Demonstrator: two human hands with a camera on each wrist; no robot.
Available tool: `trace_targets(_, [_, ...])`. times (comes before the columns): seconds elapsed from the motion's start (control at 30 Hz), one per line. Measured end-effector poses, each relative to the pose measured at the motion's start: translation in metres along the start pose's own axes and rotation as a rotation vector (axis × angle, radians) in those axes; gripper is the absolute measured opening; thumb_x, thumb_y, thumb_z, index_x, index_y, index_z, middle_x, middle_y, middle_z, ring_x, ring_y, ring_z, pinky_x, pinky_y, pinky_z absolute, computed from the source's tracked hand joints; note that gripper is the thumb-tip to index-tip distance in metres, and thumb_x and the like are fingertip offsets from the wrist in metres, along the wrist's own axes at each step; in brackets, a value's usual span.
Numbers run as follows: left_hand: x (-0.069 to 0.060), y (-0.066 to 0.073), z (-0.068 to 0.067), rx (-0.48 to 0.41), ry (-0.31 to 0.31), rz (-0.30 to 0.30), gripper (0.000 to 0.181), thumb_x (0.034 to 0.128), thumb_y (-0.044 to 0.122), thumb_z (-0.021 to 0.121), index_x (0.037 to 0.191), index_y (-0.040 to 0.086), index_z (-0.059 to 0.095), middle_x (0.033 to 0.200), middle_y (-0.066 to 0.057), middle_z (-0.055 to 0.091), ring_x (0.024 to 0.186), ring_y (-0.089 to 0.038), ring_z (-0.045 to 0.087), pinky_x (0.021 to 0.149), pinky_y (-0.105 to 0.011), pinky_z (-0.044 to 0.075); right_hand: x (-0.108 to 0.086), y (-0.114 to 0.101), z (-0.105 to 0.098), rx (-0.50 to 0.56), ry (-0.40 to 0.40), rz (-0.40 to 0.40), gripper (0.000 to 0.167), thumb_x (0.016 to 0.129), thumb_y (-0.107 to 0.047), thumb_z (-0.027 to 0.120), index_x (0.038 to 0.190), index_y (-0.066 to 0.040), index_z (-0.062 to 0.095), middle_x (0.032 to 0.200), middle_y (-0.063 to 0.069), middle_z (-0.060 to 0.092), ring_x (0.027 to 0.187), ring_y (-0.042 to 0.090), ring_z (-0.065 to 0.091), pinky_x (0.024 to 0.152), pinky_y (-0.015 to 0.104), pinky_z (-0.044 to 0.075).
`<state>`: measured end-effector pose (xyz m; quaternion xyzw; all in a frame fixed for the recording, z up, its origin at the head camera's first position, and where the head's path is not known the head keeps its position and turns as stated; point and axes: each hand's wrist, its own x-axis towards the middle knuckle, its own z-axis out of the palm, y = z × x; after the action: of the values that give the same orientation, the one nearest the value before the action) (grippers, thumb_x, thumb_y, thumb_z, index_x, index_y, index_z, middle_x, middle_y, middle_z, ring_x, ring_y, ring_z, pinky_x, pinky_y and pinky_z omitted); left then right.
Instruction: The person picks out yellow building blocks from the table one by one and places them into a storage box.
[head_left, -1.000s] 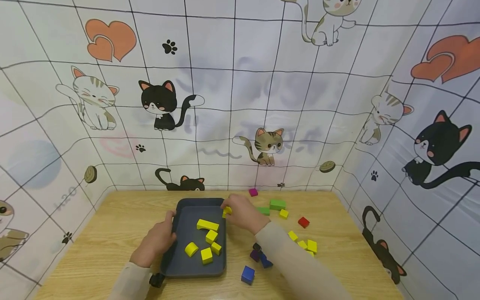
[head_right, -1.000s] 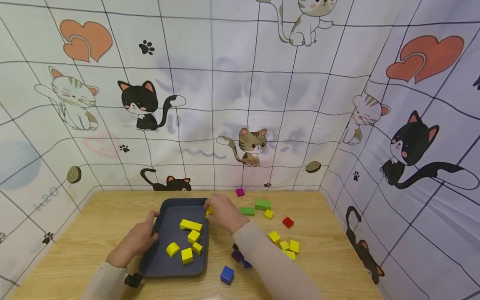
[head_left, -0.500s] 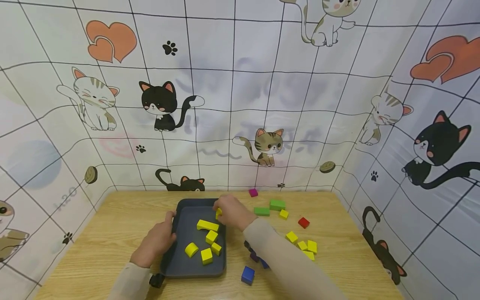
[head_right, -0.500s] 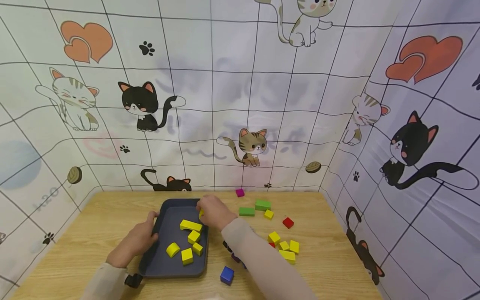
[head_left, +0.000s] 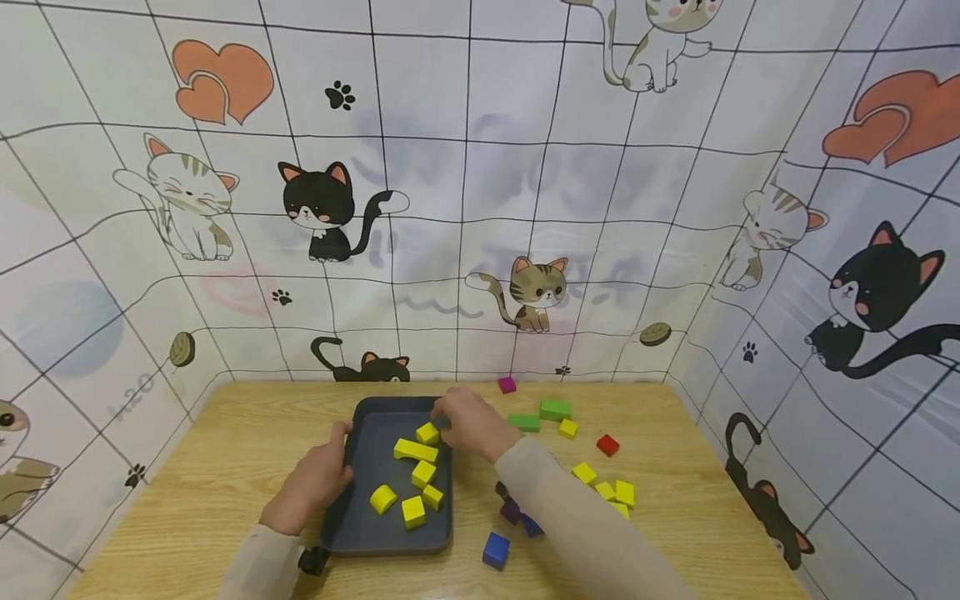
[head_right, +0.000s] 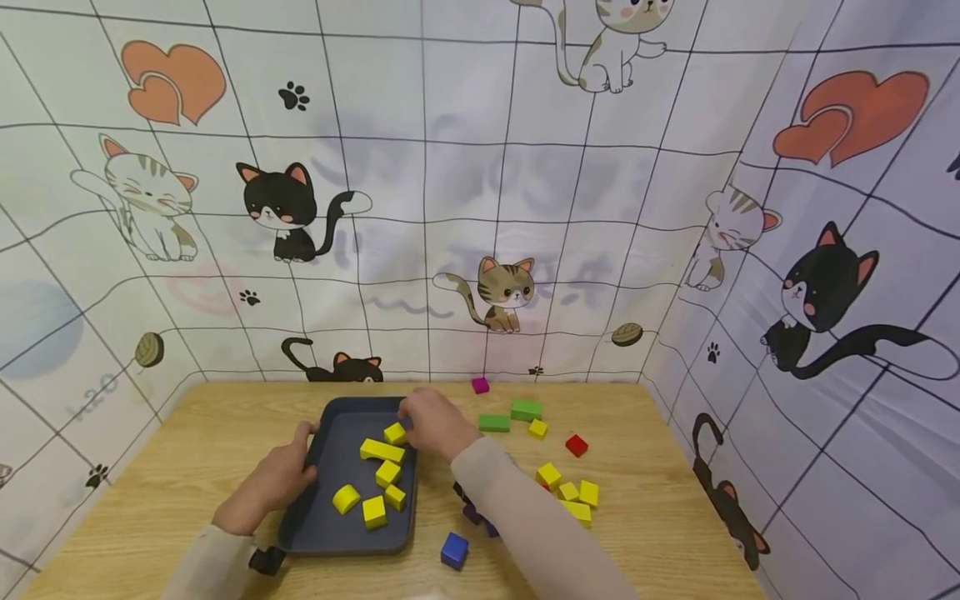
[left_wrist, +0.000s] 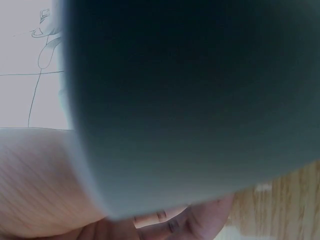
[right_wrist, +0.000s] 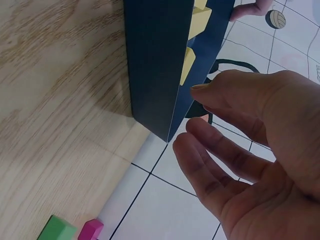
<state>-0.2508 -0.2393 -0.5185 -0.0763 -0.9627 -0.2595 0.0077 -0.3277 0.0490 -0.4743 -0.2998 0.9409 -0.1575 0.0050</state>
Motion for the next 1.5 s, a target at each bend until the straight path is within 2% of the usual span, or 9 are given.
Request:
trace_targets(0.2, [0.000,0.001,-0.001,-0.005,0.001,-0.003,0.068,0.1005,-0.004,0.071,0.161,-0.009,0.039,0.078,-0.009,0.063,0.064,-0.023,0.054,0.060,-0.037,0.046,-0.011,0.014,-0.001,0.003,0.057,0.000,0.032,0.100,-0.006,0.088,0.132,-0.005,0.086,0.129,0.012,0.083,0.119,0.027,0.078,0.105,0.043,0.068])
trace_targets(0.43, [0.000,0.001,0.000,-0.005,0.006,-0.001,0.067,0.1002,-0.004,0.072,0.159,-0.008,0.040,0.079,-0.011,0.066,0.064,-0.024,0.055,0.060,-0.038,0.047,-0.030,0.047,-0.007,0.046,0.103,0.020,0.030,0.099,-0.005,0.089,0.128,-0.001,0.085,0.125,0.018,0.083,0.117,0.036,0.077,0.103,0.053,0.068])
trace_targets(0.6, [-0.001,0.001,0.001,0.003,0.006,-0.001,0.067,0.1000,-0.004,0.073,0.159,-0.008,0.040,0.080,-0.011,0.066,0.066,-0.024,0.055,0.061,-0.038,0.048,-0.044,0.078,-0.011,0.085,0.078,0.108,0.031,0.103,-0.007,0.085,0.133,0.001,0.083,0.133,0.021,0.082,0.124,0.039,0.077,0.108,0.056,0.066])
trace_targets(0.77, [-0.001,0.002,0.000,-0.002,0.001,-0.008,0.068,0.1004,-0.004,0.072,0.160,-0.008,0.040,0.079,-0.010,0.065,0.065,-0.024,0.055,0.060,-0.038,0.047,-0.059,0.102,-0.019,0.083,0.063,0.202,0.035,0.104,-0.010,0.084,0.138,0.000,0.081,0.139,0.018,0.081,0.131,0.038,0.077,0.112,0.055,0.065])
trace_targets(1.0, [-0.002,0.003,-0.001,-0.003,-0.004,-0.016,0.067,0.1010,-0.003,0.072,0.160,-0.009,0.040,0.079,-0.010,0.063,0.064,-0.023,0.056,0.060,-0.037,0.047,-0.077,0.129,-0.027,0.038,0.095,0.249,0.033,0.099,-0.007,0.087,0.131,-0.001,0.084,0.132,0.016,0.084,0.122,0.035,0.078,0.110,0.055,0.066])
trace_targets(1.17, [-0.002,0.003,-0.002,-0.005,-0.016,-0.022,0.066,0.1012,-0.004,0.071,0.159,-0.009,0.040,0.077,-0.009,0.061,0.064,-0.023,0.054,0.060,-0.036,0.046,-0.085,0.141,-0.031,0.052,0.078,0.274,0.028,0.101,-0.008,0.087,0.128,-0.001,0.085,0.131,0.017,0.084,0.125,0.037,0.078,0.114,0.058,0.064])
trace_targets(1.37, [0.002,0.000,-0.003,-0.025,-0.036,-0.023,0.067,0.1024,-0.003,0.070,0.160,-0.007,0.038,0.072,-0.008,0.056,0.061,-0.024,0.052,0.060,-0.037,0.044,-0.092,0.149,-0.034,0.034,0.068,0.309,0.025,0.100,-0.005,0.087,0.125,-0.001,0.086,0.125,0.017,0.082,0.115,0.033,0.077,0.110,0.056,0.066])
trace_targets(1.47, [0.003,-0.005,-0.002,-0.049,-0.042,-0.002,0.067,0.1019,-0.003,0.069,0.160,-0.007,0.037,0.070,-0.007,0.054,0.059,-0.024,0.052,0.059,-0.036,0.045,-0.094,0.153,-0.035,0.030,0.051,0.335,0.024,0.100,-0.004,0.086,0.124,-0.001,0.086,0.124,0.017,0.082,0.114,0.030,0.076,0.110,0.055,0.066])
trace_targets(1.5, [0.004,-0.009,0.000,-0.040,-0.032,0.024,0.066,0.1009,-0.003,0.068,0.158,-0.007,0.037,0.069,-0.006,0.053,0.058,-0.022,0.051,0.057,-0.037,0.044,-0.094,0.154,-0.035,0.029,0.046,0.337,0.024,0.100,-0.002,0.087,0.123,0.000,0.086,0.125,0.017,0.082,0.114,0.031,0.076,0.111,0.055,0.066])
